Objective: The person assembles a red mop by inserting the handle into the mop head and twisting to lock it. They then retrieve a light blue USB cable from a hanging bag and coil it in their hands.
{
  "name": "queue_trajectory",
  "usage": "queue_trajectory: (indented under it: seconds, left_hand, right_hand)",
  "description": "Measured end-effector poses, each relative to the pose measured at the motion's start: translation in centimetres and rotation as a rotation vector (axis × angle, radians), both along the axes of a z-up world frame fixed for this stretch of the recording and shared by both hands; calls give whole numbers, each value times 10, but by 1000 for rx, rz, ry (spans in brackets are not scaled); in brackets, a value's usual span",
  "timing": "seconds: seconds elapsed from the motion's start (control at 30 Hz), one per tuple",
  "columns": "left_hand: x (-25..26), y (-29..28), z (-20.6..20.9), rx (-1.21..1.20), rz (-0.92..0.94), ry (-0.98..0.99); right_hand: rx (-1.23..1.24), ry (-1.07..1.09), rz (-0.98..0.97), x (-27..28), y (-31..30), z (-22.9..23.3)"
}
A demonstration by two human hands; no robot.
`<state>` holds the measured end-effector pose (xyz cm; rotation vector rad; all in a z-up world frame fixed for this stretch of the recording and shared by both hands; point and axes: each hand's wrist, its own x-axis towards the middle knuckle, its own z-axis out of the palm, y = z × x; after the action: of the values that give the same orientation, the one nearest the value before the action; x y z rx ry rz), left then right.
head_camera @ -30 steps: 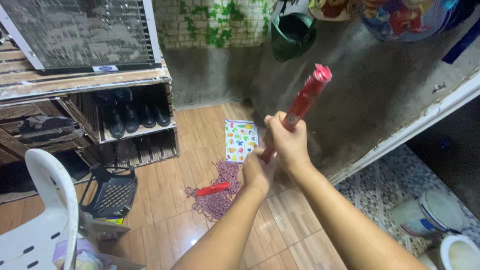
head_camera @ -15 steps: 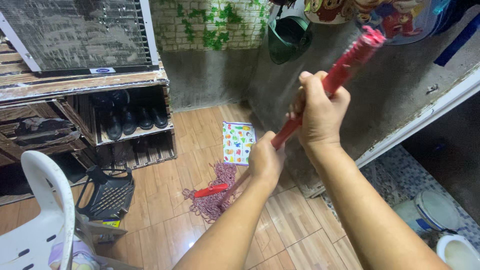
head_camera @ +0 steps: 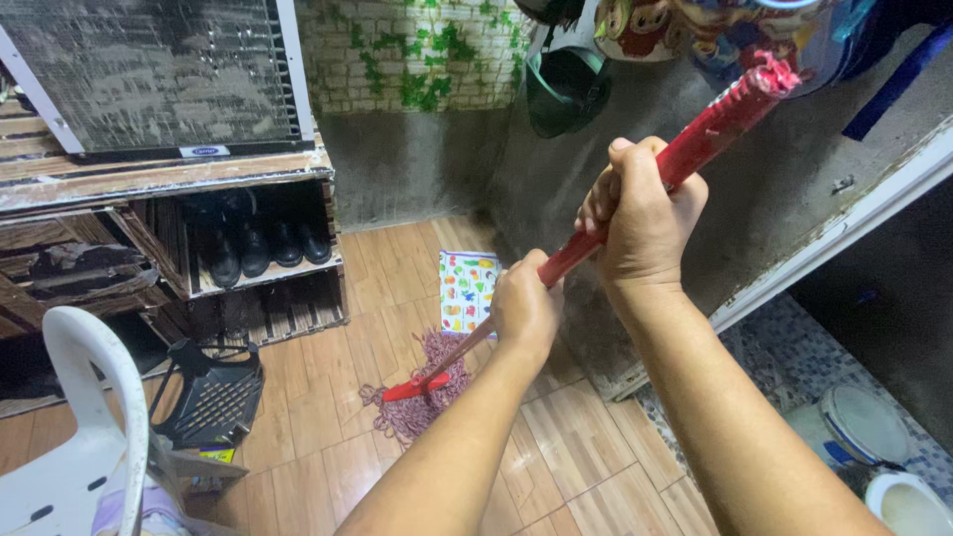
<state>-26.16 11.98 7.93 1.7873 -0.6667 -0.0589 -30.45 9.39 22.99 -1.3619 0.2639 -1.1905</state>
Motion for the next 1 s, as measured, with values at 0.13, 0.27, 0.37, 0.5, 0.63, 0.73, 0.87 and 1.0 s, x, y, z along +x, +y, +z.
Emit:
queue_trajectory:
  seconds: [0.13,0.27,0.37,0.5,0.63,0.73,0.87,1.0]
  left_hand:
    - [7,-3,4,-9,8,-11]
    - [17,-7,-5,-31,26,-48]
    - [19,-8,-14,-39,42,-58]
    - [22,-8,-19,-32,45,-29]
    - [29,-7,-21,-57,58,29]
    - [39,-9,-27,-140,110,90]
    - [52,-19,-36,-292,319,-21]
    - [60,-11,-52,-394,368,-30]
  right_hand:
    - [-25,-5,12,3,-2,5]
    - [19,-10,13,11,-5,1]
    - [19,6,17,17,-5,-6]
    - [-5,4,55,21,-5,-10]
    - [-13,58,36,28,-5,-11]
    - [-16,115,-22,49,-6,-15]
    - [-180,178,-164,82,-3,-35]
    - [-362,186,-216,94,20,-76]
